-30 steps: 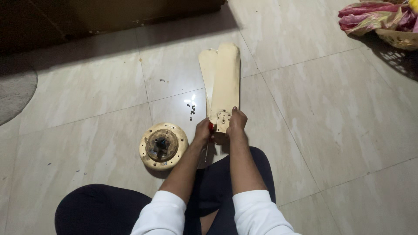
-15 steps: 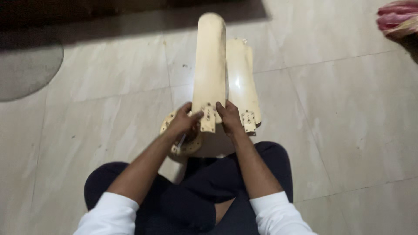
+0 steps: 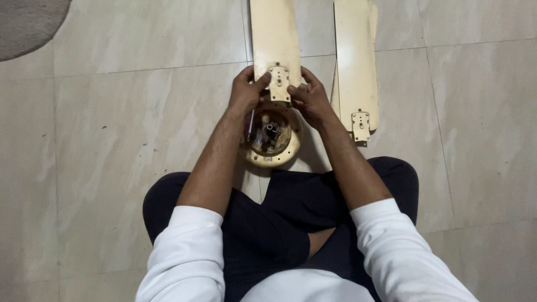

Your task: The person sits on the floor and uses a screwdriver to attach fan blades to the fan hub. They tighten screws to secure each blade in place.

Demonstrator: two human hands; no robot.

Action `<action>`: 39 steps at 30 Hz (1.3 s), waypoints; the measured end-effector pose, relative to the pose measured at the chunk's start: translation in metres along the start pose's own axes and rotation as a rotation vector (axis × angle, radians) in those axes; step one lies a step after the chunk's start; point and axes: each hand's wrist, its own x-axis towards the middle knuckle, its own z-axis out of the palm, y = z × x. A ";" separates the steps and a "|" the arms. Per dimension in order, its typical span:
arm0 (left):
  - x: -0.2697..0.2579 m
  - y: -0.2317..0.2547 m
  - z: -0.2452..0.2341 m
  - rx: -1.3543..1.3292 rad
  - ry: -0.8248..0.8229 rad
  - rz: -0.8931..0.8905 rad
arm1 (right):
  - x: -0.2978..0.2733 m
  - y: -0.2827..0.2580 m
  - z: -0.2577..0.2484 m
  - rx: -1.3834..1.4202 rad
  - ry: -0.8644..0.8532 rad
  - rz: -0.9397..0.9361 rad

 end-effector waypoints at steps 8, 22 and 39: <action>0.018 -0.024 -0.014 0.217 -0.029 -0.062 | 0.008 0.026 0.003 -0.102 0.287 0.158; 0.020 -0.052 -0.007 0.515 -0.134 0.125 | -0.004 0.036 -0.025 -0.261 0.425 0.152; -0.002 -0.038 -0.008 0.707 -0.067 0.123 | 0.009 0.038 0.001 -0.176 0.463 0.204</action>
